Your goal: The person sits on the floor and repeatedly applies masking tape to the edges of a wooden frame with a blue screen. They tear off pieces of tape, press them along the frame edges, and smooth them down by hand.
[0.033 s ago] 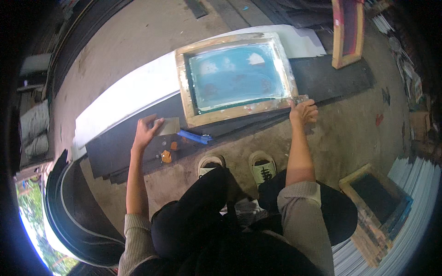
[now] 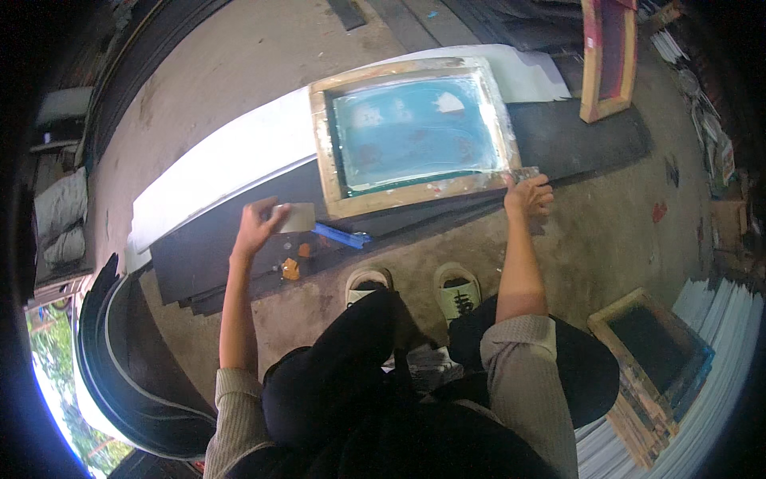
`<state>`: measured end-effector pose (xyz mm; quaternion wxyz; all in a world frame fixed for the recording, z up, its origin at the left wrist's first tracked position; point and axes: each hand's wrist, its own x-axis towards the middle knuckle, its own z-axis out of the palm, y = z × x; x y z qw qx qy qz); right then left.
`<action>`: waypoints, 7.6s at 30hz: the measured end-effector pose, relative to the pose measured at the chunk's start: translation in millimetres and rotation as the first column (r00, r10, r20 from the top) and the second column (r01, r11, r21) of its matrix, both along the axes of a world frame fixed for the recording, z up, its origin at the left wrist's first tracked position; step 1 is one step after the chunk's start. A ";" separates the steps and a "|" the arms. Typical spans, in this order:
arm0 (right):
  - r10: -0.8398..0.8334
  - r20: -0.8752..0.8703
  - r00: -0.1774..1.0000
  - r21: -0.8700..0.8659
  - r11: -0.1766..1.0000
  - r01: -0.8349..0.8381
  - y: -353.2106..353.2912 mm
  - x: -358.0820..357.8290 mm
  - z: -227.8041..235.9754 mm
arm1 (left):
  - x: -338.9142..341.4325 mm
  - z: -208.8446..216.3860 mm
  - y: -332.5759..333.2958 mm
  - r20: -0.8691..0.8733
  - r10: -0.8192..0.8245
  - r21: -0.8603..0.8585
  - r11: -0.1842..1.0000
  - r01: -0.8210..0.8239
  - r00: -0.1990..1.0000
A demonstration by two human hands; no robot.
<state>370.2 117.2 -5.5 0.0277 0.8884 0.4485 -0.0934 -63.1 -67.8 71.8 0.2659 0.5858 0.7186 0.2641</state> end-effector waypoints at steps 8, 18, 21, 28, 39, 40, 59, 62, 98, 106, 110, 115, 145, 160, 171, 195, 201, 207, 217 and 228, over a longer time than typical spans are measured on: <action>0.043 0.042 0.998 0.047 0.998 -0.045 -0.8 4.1 -14.4 | 8.6 -24.1 14.6 -0.415 -0.102 -0.289 0.957 -0.025 0.904; 0.080 0.088 0.993 0.183 0.978 -0.095 -10.6 -1.2 -11.9 | 39.4 -47.0 39.4 -0.608 -0.125 -0.313 0.945 -0.091 0.784; 0.210 0.167 0.963 0.319 0.913 -0.254 -23.2 -15.7 -8.0 | 53.0 -44.4 45.0 -0.607 -0.164 -0.399 0.909 -0.119 0.778; 0.933 0.124 0.338 0.391 0.267 -0.881 -126.2 -174.6 -21.1 | 42.2 -56.0 34.1 -0.632 -0.116 -0.278 0.957 -0.084 0.766; 0.971 0.140 0.194 0.377 0.129 -0.917 -182.2 -203.1 -25.0 | 23.8 -55.7 23.8 -0.509 -0.076 -0.269 0.960 -0.075 0.858; 0.976 0.123 0.183 0.398 0.120 -0.909 -189.6 -199.3 -26.0 | 20.9 -53.9 21.3 -0.479 -0.068 -0.269 0.960 -0.073 0.875; 0.731 -0.546 0.409 0.307 0.629 -0.714 -219.8 -176.1 -13.7 | 2.7 -49.9 9.0 -0.328 -0.043 -0.216 0.976 -0.031 0.944; 0.626 -0.639 0.448 0.268 0.727 -0.632 -208.2 -189.6 0.7 | 3.2 -48.5 7.7 -0.310 -0.042 -0.190 0.982 -0.019 0.950; 0.836 -0.371 0.405 0.275 0.515 -0.812 -145.5 -251.7 9.6 | -43.5 -35.8 -55.8 -0.368 0.129 0.218 0.975 -0.049 0.921; 0.970 -0.167 0.179 0.425 0.235 -0.874 -191.3 -266.9 -17.3 | -19.6 -81.2 -75.4 -0.527 0.113 0.201 0.979 -0.006 0.842; 0.963 -0.179 -0.201 0.390 -0.118 -0.913 -138.5 -217.3 21.9 | -2.3 -51.1 -59.0 -0.396 0.216 0.253 0.960 -0.120 0.893; 0.976 -0.027 -0.216 0.225 -0.204 -0.953 7.1 -96.0 86.8 | 24.4 -20.4 -13.9 -0.288 -0.087 0.180 0.973 0.143 0.954; 0.874 -0.126 0.469 0.618 0.439 -0.653 21.9 41.8 18.7 | 68.7 -58.2 60.8 -0.142 -0.314 -0.042 0.949 0.311 0.939; 0.055 -0.939 0.340 0.115 0.981 0.159 -14.3 47.7 -8.3 | 63.9 -60.1 63.4 0.049 -0.351 -0.093 0.931 0.354 0.935; 0.564 -0.787 0.251 0.615 0.752 0.238 -20.3 23.5 104.2 | 64.9 15.8 47.7 0.117 -0.221 0.164 0.966 0.201 0.968; 0.493 -0.864 -0.104 0.413 0.812 0.413 -29.4 -12.4 230.3 | 80.0 147.3 -26.3 -0.119 -0.068 0.540 0.832 0.122 0.991; 0.601 -0.799 -0.002 0.540 0.720 0.436 -23.2 -9.7 221.5 | 76.8 141.1 -16.5 -0.048 -0.110 0.507 0.854 0.119 0.993; 0.643 -0.749 -0.159 0.557 0.741 0.374 -7.9 1.1 201.7 | 66.5 143.0 -10.1 0.080 -0.122 0.362 0.928 0.086 0.989; 0.598 -0.800 0.048 0.583 0.756 0.296 -17.9 -6.2 202.3 | 53.4 134.4 -9.7 0.069 -0.076 0.352 0.935 0.047 0.995; 0.648 -0.750 0.133 0.657 0.707 0.263 -0.4 23.5 171.8 | 64.6 120.6 14.9 0.479 -0.013 0.239 0.964 -0.117 0.878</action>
